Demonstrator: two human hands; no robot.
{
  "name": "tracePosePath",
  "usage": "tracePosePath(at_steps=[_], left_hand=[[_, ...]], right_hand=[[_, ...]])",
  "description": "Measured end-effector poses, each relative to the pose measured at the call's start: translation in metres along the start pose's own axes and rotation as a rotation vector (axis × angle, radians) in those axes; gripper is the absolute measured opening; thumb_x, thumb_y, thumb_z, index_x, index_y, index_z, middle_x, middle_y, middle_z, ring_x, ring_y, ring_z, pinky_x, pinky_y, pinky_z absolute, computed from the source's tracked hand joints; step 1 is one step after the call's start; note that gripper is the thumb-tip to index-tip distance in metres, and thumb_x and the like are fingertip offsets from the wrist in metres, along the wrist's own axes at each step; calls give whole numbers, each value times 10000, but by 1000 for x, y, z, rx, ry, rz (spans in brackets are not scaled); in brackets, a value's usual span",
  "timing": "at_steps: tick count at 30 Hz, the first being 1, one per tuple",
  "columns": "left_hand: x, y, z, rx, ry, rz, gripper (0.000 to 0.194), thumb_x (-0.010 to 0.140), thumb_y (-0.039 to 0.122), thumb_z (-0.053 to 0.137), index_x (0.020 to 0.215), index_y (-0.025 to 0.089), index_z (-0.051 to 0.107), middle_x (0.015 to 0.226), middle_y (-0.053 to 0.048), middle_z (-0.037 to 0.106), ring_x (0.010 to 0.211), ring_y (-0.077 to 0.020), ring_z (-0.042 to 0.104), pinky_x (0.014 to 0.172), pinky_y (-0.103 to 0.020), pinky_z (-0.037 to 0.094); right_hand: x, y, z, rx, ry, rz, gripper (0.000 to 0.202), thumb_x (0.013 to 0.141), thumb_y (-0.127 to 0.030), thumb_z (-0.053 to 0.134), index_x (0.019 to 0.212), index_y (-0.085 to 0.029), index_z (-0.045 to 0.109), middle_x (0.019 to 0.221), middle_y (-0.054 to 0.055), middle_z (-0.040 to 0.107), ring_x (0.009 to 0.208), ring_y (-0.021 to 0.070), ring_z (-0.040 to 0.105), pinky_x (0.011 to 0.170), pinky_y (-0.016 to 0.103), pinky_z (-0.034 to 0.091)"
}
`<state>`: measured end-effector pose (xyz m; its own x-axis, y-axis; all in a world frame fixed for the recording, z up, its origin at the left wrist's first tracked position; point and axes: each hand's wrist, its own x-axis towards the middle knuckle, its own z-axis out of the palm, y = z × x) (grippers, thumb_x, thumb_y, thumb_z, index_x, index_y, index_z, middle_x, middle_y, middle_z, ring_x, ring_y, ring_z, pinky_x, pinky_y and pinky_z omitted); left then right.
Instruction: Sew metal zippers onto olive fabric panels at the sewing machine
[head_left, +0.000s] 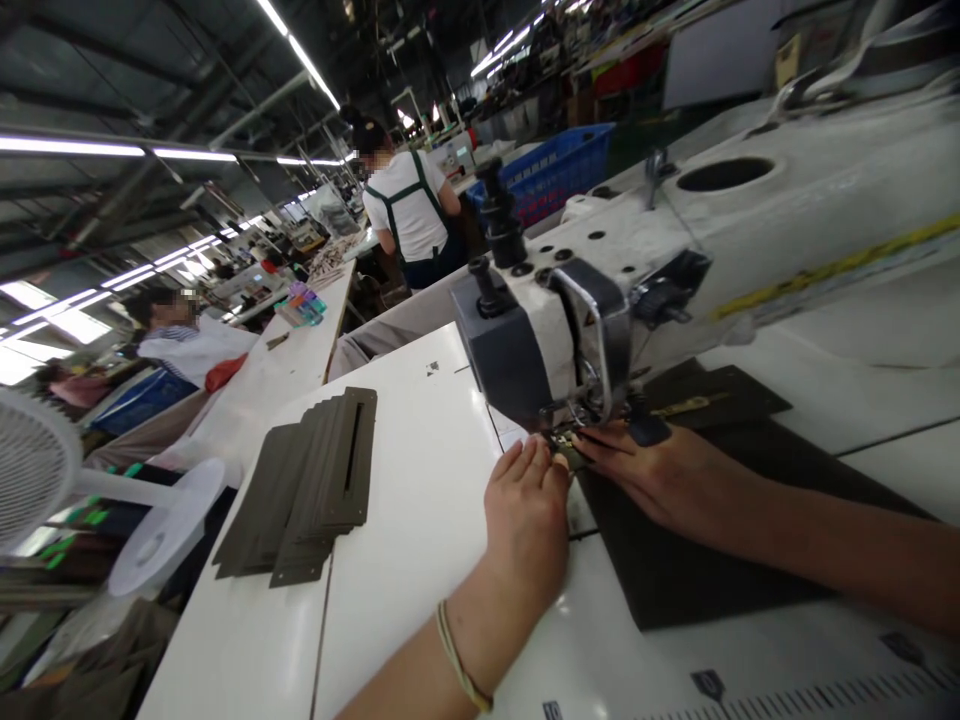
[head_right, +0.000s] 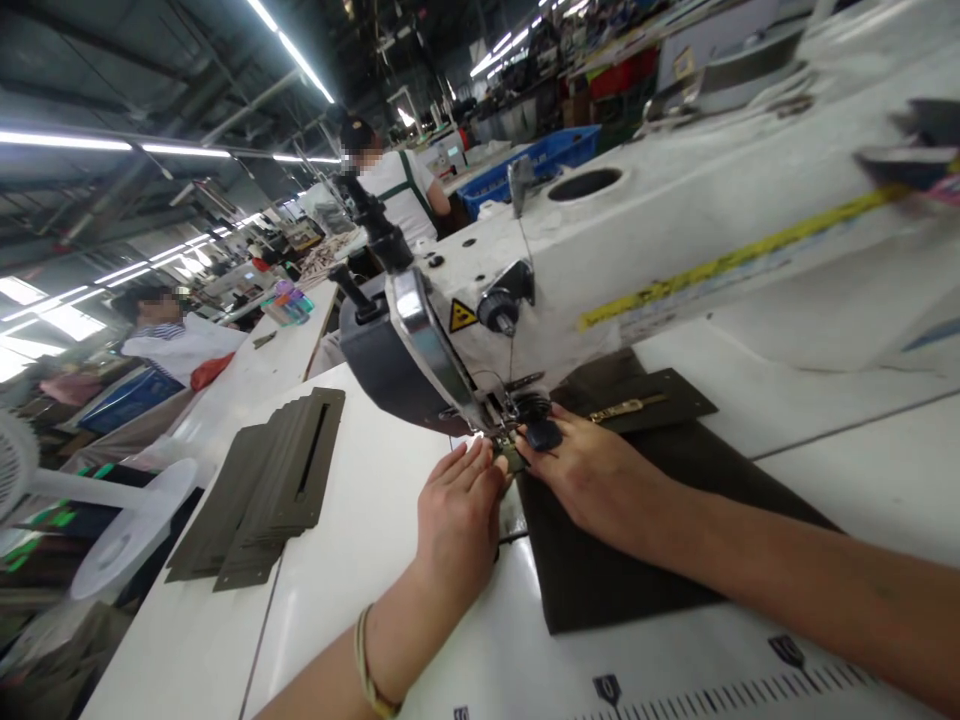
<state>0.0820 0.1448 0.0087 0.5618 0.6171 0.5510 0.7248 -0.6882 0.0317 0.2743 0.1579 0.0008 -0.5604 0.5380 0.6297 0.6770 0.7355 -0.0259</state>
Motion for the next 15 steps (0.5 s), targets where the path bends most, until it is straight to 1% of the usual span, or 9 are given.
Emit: tracePosePath(at_steps=[5, 10, 13, 15], left_hand=[[2, -1, 0, 7, -18, 2, 187, 960, 119, 465, 968, 128, 651, 1084, -156, 718, 1046, -245, 684, 943, -425, 563], [4, -4, 3, -31, -11, -4, 156, 959, 154, 493, 934, 139, 647, 1025, -132, 730, 990, -231, 698, 926, -404, 569], [5, -6, 5, -30, 1, -19, 136, 950, 156, 516, 898, 142, 641, 1005, -120, 731, 953, -230, 704, 912, -400, 570], [6, -7, 5, -31, -11, -25, 120, 936, 156, 547, 856, 145, 635, 983, -109, 732, 936, -228, 705, 905, -394, 569]], right_hand=[[0, 4, 3, 73, 3, 6, 336, 868, -64, 393, 992, -153, 693, 982, 113, 723, 865, 217, 679, 939, 410, 526], [3, 8, 7, 94, 16, -9, 311, 848, -45, 405, 944, -176, 670, 945, 94, 726, 816, 199, 686, 873, 359, 541], [7, 8, 7, 84, 37, -18, 297, 857, -48, 401, 925, -172, 662, 921, 97, 724, 802, 201, 685, 843, 351, 546], [8, 8, 7, 67, 29, -12, 295, 854, -44, 404, 918, -174, 662, 897, 89, 721, 812, 205, 682, 846, 353, 542]])
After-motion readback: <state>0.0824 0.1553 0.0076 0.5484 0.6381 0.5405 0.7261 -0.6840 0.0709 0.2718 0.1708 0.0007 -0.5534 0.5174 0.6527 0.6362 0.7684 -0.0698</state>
